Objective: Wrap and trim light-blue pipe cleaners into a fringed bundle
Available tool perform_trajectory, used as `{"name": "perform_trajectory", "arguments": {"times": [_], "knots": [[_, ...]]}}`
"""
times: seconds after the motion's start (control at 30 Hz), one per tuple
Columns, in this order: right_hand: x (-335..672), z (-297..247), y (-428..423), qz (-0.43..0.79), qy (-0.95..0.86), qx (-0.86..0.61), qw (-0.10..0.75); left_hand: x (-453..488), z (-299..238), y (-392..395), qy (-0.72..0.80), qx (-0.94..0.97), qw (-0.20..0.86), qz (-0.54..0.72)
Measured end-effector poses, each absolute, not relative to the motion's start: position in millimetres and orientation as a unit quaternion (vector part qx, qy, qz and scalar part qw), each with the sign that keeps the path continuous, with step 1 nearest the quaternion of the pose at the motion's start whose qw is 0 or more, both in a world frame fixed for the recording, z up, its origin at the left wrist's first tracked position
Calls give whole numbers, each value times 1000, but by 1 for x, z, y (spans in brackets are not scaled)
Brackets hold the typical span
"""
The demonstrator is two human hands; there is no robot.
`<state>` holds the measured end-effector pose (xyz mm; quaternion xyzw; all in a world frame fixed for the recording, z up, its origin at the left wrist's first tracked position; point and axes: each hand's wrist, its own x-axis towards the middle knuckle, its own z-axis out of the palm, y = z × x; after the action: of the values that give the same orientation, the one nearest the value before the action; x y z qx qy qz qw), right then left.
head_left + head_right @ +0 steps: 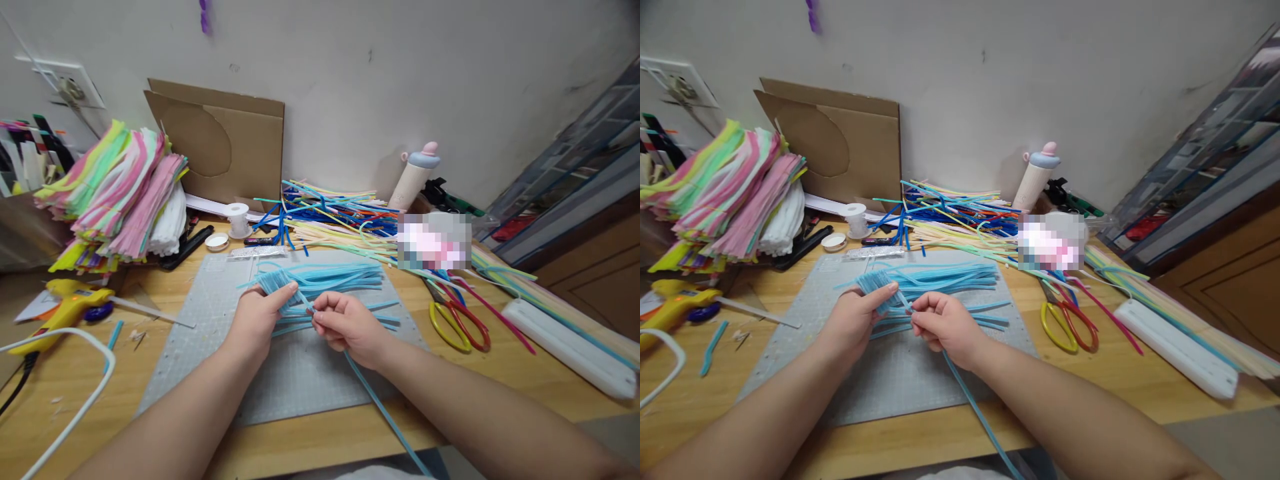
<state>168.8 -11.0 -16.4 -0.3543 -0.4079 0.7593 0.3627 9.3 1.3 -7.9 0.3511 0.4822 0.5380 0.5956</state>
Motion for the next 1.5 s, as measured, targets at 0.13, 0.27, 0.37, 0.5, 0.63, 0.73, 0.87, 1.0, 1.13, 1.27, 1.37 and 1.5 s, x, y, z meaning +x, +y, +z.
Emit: {"name": "perform_trajectory", "arguments": {"times": [0.13,0.27,0.37,0.5,0.63,0.73,0.87,1.0,1.13,1.27,1.37,1.5], "knots": [[169,-18,-12,718,-474,-362,359,10,-6,1,500,322,603,531],[169,-24,-11,625,-564,-387,376,7,-10,2,529,326,589,517],[171,-28,-12,485,-641,-429,412,6,-12,3,539,332,580,512],[177,-28,-13,338,-715,-454,411,6,-14,3,550,332,576,506],[180,-21,-13,276,-766,-439,381,6,-15,3,562,330,567,503],[177,-16,-11,376,-721,-441,380,6,-15,4,561,328,574,498],[173,-16,-8,682,-513,-384,352,8,-13,4,539,311,600,502],[174,-19,-5,860,-318,-291,272,8,-12,5,521,289,620,512],[173,-19,-6,867,-308,-278,277,7,-12,6,524,278,620,514],[169,-17,-12,788,-393,-317,352,7,-11,6,530,279,618,509],[165,-17,-16,716,-449,-344,409,9,-10,5,524,286,627,500],[163,-19,-17,663,-489,-375,425,11,-11,2,510,299,639,491]]}}
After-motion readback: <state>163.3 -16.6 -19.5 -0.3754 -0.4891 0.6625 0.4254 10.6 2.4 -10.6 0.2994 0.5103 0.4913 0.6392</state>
